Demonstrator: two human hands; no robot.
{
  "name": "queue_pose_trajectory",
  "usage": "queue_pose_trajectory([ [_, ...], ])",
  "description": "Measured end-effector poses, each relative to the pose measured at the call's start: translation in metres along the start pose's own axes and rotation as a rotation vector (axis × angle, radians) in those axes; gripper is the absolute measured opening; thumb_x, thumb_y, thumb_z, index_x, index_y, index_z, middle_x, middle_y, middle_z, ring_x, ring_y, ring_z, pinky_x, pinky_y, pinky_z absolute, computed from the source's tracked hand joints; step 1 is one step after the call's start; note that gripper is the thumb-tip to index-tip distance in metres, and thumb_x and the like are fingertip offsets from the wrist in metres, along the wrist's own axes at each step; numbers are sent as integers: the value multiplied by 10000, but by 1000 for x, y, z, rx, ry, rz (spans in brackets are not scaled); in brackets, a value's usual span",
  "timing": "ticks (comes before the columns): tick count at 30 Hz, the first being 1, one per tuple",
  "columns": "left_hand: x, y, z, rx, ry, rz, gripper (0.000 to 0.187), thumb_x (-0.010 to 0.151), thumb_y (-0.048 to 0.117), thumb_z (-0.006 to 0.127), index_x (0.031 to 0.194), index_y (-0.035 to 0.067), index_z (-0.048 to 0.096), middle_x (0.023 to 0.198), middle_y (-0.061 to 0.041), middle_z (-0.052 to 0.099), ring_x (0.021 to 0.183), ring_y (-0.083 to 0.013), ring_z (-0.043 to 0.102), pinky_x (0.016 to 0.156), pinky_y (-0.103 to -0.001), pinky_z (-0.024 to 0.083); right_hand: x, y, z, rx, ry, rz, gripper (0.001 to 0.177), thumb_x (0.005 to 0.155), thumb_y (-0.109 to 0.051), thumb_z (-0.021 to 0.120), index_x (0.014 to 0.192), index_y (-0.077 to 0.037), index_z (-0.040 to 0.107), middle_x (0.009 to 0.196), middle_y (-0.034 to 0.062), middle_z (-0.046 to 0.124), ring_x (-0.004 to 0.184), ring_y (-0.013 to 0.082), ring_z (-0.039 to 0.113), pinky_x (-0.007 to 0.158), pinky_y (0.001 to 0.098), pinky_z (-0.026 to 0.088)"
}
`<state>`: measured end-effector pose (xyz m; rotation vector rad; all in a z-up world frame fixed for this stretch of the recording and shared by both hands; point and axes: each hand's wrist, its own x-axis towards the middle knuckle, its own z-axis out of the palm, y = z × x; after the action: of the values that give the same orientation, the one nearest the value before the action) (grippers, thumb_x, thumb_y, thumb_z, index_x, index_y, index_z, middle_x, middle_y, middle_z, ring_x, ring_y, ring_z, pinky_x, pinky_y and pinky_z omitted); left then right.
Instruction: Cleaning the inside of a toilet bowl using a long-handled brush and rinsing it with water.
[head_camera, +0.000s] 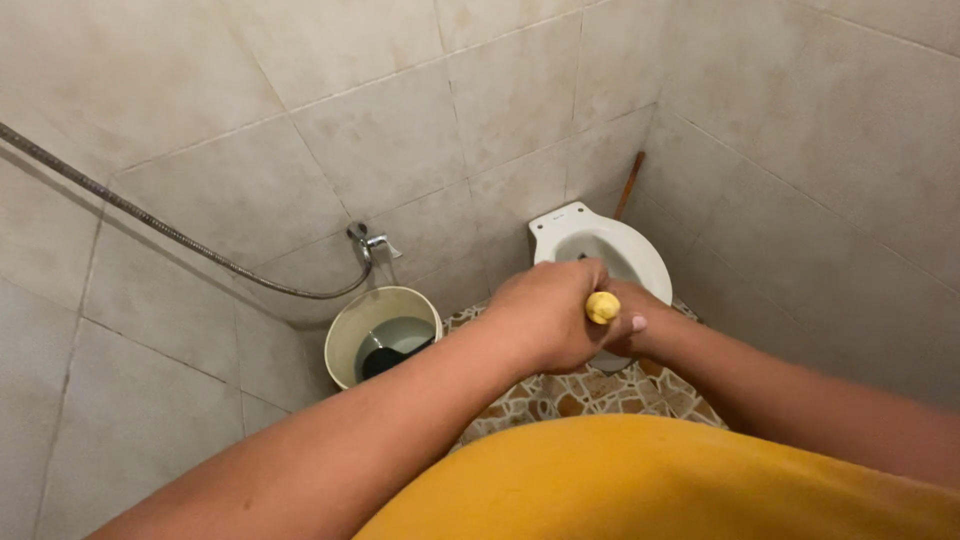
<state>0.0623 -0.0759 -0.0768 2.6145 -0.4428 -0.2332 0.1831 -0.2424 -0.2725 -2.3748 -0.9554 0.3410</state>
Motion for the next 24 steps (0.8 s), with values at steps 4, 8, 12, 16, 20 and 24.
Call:
queue_pose_trajectory([
  [4, 12, -12, 18, 16, -15, -32, 591, 807, 597, 725, 1139, 113, 655, 1098, -175, 726, 1040, -384, 688, 885, -469, 545, -3, -11, -4, -169, -85, 132, 328, 825, -197, 726, 1144, -130, 687, 1228, 97, 712, 1049, 257, 700, 933, 367, 556],
  [8, 9, -15, 15, -59, 37, 6, 535, 812, 565, 718, 1101, 116, 689, 1073, -170, 743, 1028, -374, 705, 882, -461, 552, -4, -34, -21, 60, -55, 197, 462, 750, -242, 802, 1186, -149, 681, 1185, 89, 749, 1057, 241, 716, 930, 354, 563],
  [12, 18, -20, 14, -92, 122, -44, 566, 806, 598, 727, 1073, 100, 693, 1050, -181, 736, 1009, -386, 699, 864, -461, 554, 8, -67, -45, -12, -73, 158, 334, 808, -220, 759, 1122, -111, 717, 1161, 90, 771, 1039, 238, 728, 927, 355, 582],
  [16, 25, -22, 13, -263, 209, -119, 562, 809, 588, 701, 1070, 90, 692, 1023, -196, 742, 980, -384, 715, 842, -455, 559, 19, -75, -52, 142, 7, 136, 337, 781, -184, 772, 1098, -86, 715, 1124, 97, 779, 1023, 233, 738, 916, 363, 596],
  [20, 26, -6, -14, -290, 246, -269, 573, 868, 615, 636, 987, 57, 687, 991, -197, 747, 954, -380, 715, 837, -460, 546, 22, -76, -53, 304, 114, 86, 371, 758, -144, 788, 1111, -71, 698, 1102, 94, 770, 1025, 212, 724, 900, 377, 583],
  [24, 50, -29, 8, -400, 225, -223, 451, 872, 485, 647, 1001, 53, 663, 973, -203, 740, 932, -367, 731, 828, -448, 559, 32, -61, -45, 512, 61, 199, 377, 786, -143, 743, 1157, -114, 685, 1105, 71, 752, 1030, 185, 708, 878, 374, 575],
])
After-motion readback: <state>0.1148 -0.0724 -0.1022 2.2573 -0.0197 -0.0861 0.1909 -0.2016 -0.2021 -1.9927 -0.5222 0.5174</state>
